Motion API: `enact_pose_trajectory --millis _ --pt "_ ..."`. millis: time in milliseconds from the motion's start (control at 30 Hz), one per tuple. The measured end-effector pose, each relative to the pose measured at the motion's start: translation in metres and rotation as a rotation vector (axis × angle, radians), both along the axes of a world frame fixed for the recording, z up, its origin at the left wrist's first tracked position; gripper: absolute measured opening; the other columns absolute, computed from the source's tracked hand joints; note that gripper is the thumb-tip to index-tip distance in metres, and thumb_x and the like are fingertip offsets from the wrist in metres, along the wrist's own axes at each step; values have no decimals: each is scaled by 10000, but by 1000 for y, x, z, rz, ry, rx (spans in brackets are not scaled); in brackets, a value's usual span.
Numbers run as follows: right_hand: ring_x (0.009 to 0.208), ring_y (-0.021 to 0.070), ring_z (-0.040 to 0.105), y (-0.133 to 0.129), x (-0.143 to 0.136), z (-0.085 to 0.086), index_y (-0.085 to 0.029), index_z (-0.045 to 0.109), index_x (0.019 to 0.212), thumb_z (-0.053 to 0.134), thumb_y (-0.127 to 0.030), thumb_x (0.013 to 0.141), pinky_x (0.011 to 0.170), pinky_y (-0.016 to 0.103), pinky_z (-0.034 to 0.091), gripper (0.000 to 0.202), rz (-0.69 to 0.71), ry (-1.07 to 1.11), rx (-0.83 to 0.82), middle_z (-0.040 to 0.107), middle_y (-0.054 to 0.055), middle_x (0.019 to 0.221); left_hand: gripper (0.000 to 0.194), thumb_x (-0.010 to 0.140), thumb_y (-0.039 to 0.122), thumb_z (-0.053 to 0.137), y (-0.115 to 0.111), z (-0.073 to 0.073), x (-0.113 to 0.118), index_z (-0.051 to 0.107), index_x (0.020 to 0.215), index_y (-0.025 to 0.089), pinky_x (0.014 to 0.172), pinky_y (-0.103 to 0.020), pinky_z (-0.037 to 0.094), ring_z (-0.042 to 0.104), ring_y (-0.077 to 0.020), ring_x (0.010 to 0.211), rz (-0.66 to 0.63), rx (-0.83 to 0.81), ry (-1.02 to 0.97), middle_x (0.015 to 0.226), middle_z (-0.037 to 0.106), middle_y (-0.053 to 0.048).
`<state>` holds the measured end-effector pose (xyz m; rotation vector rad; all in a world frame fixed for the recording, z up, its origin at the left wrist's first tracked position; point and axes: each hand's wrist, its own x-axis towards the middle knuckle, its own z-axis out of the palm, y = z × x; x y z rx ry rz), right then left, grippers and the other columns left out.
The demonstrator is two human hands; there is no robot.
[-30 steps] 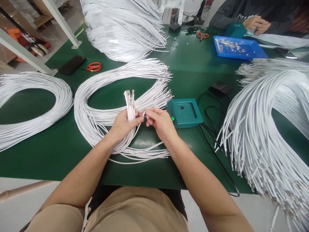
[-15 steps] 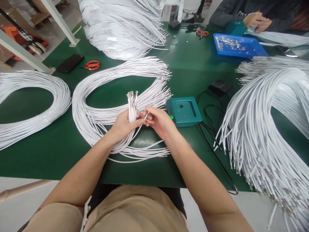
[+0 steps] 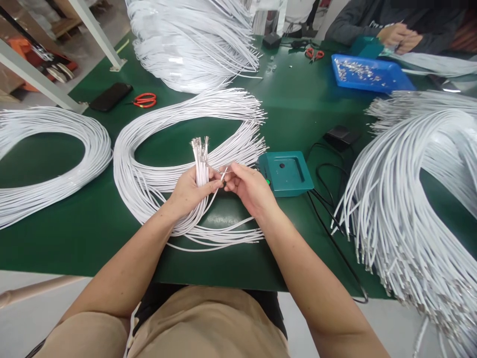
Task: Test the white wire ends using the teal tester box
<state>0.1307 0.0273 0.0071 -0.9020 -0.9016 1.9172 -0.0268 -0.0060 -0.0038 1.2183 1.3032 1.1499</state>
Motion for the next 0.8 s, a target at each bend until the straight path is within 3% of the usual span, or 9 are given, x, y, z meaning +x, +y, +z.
enact_pose_trajectory --millis 467,633,800 --pt "595 69 516 -1 3 2 -158 686 734 759 -385 690 677 244 491 242 -30 -39 31 624 -11 696 279 685 323 781 0 2 -1 578 803 171 667 -275 470 582 -137 670 14 16 2 768 641 -10" --pt "589 96 534 -4 0 6 -171 700 764 690 -328 745 647 251 469 158 -148 -325 302 652 -8 698 365 707 289 765 -1 3 0 607 1020 187 658 -256 484 581 -122 696 -10 18 -70 832 617 -2" --pt "674 132 548 -8 -1 0 -191 620 703 561 -261 853 701 268 436 176 -240 -768 758 629 2 709 488 715 233 735 -2 6 1 621 1188 210 602 -220 464 552 -98 669 -54 -92 -119 854 582 7"
